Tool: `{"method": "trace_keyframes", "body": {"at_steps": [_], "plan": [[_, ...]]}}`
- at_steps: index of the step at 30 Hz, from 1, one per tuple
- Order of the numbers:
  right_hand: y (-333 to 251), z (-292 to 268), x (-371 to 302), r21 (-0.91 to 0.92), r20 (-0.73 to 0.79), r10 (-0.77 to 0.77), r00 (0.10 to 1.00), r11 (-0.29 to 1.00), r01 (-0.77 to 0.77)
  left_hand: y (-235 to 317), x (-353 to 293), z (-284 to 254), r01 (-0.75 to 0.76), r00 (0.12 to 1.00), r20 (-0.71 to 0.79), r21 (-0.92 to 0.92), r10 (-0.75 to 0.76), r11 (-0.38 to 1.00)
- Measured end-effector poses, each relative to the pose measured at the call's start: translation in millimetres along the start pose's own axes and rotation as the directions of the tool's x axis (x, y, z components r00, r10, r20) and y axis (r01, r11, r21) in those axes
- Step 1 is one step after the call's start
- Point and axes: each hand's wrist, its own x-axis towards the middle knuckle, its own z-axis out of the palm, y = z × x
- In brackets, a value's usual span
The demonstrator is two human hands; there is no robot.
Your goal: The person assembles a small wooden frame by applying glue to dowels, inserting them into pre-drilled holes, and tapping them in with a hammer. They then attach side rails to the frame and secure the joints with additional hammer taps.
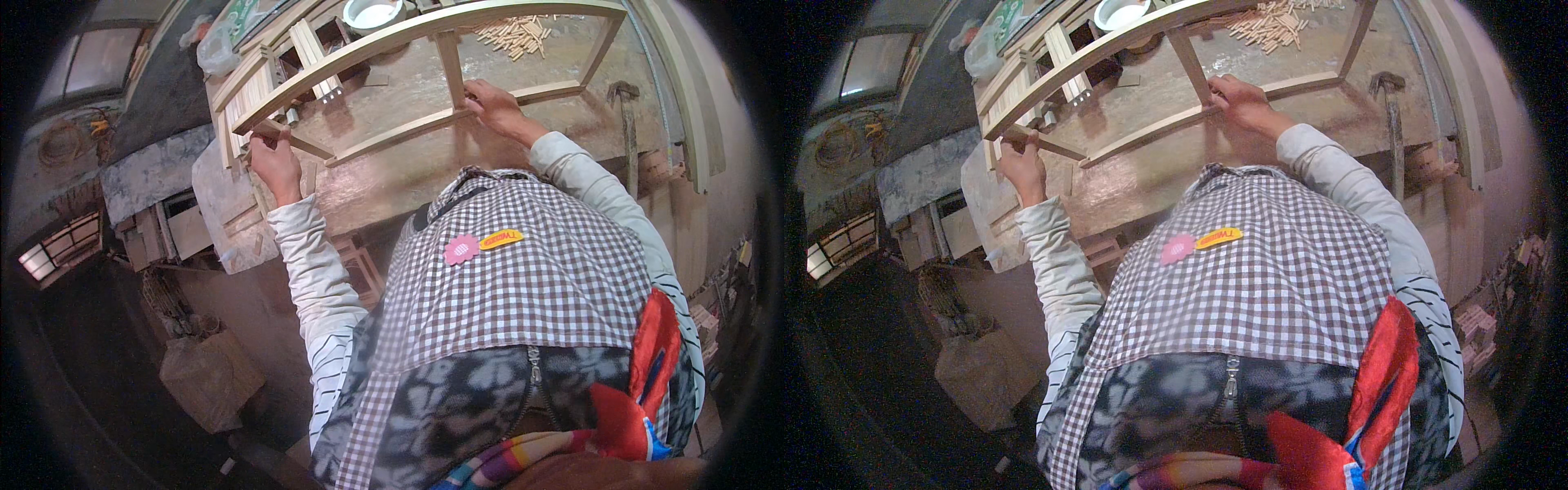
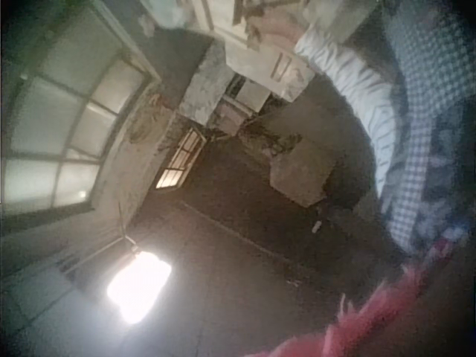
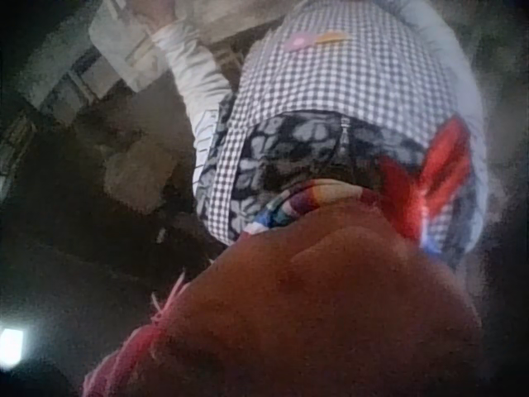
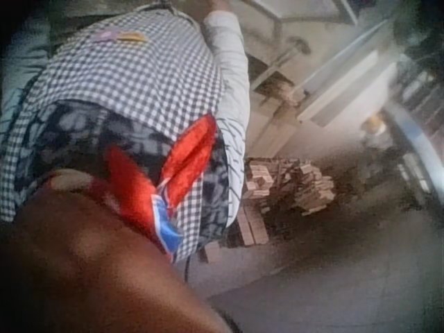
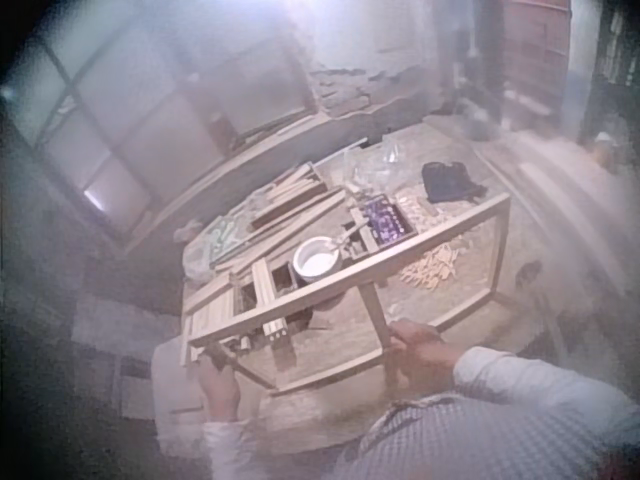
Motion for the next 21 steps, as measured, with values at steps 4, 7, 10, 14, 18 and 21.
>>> {"method": "trace_keyframes", "body": {"at_steps": [4, 7, 10, 14, 18, 21], "plan": [[2, 0, -1, -0.002, -0.008, -0.04, 0.999, 0.999, 0.04, 1, -1, 0, 0.001, 1.0, 0.008, -0.066, 0.0, 0.998], [5, 4, 0, 0.007, -0.028, -0.081, 0.996, 0.997, 0.081, 1, -3, 1, 0.021, 0.999, 0.031, 0.094, -0.024, 0.995], [5, 8, 0, 0.013, 0.003, -0.068, 0.998, 0.998, 0.068, 0, -2, 10, 0.023, 1.0, -0.005, 0.187, -0.023, 0.982], [5, 8, 0, 0.009, -0.011, -0.036, 0.999, 0.999, 0.036, 1, -6, 16, -0.003, 0.999, -0.037, 0.218, 0.011, 0.976], [10, 9, 3, -0.017, -0.005, -0.057, 0.998, 0.998, 0.057, 7, -6, 14, -0.015, 1.0, -0.017, 0.195, 0.018, 0.981], [15, 12, 5, -0.039, 0.027, -0.016, 1.0, 0.999, 0.017, 11, -2, 16, 0.0, 1.0, -0.009, 0.221, 0.002, 0.975]]}}
